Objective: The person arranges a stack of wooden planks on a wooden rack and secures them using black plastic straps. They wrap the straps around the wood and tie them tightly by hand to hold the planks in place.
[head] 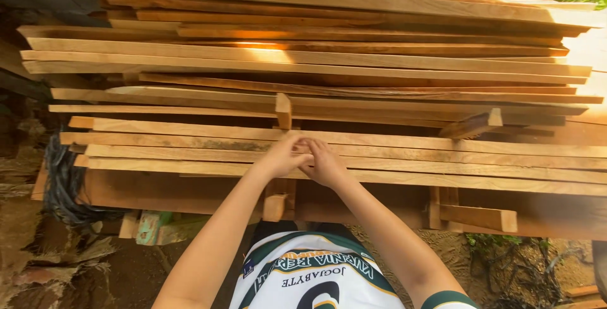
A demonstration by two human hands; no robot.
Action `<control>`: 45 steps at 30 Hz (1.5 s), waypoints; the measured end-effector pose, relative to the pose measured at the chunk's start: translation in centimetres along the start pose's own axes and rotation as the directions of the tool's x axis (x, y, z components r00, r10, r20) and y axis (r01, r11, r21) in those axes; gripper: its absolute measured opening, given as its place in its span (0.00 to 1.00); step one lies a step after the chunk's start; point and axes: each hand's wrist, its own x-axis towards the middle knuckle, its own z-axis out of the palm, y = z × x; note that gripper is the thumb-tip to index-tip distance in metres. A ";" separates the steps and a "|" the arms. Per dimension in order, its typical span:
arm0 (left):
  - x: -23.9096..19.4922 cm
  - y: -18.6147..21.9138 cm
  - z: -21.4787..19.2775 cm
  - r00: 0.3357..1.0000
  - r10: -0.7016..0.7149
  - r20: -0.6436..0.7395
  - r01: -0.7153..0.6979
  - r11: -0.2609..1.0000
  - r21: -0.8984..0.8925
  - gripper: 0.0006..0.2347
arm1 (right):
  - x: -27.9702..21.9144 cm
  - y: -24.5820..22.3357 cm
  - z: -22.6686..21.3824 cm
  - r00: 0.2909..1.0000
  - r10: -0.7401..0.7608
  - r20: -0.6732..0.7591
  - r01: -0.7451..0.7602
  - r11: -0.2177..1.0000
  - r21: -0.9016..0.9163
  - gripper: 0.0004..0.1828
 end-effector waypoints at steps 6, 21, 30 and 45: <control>-5.7 -10.5 -5.0 0.957 -0.183 -0.226 0.281 0.784 0.554 0.44 | 1.3 -8.6 -0.5 0.885 0.325 0.332 -0.211 0.918 -0.336 0.70; -6.0 -11.7 -4.7 0.938 -0.313 -0.151 0.348 0.834 0.429 0.42 | 1.7 -6.9 2.3 0.858 0.389 0.336 -0.246 0.884 -0.396 0.75; -6.5 -11.5 -4.3 0.938 -0.313 -0.153 0.348 0.830 0.435 0.43 | 0.8 -7.5 1.5 0.850 0.385 0.359 -0.251 0.896 -0.366 0.73; -7.0 -10.1 -5.8 0.950 -0.252 -0.184 0.305 0.876 0.374 0.43 | 1.7 -6.0 3.2 0.885 0.355 0.300 -0.209 0.880 -0.426 0.74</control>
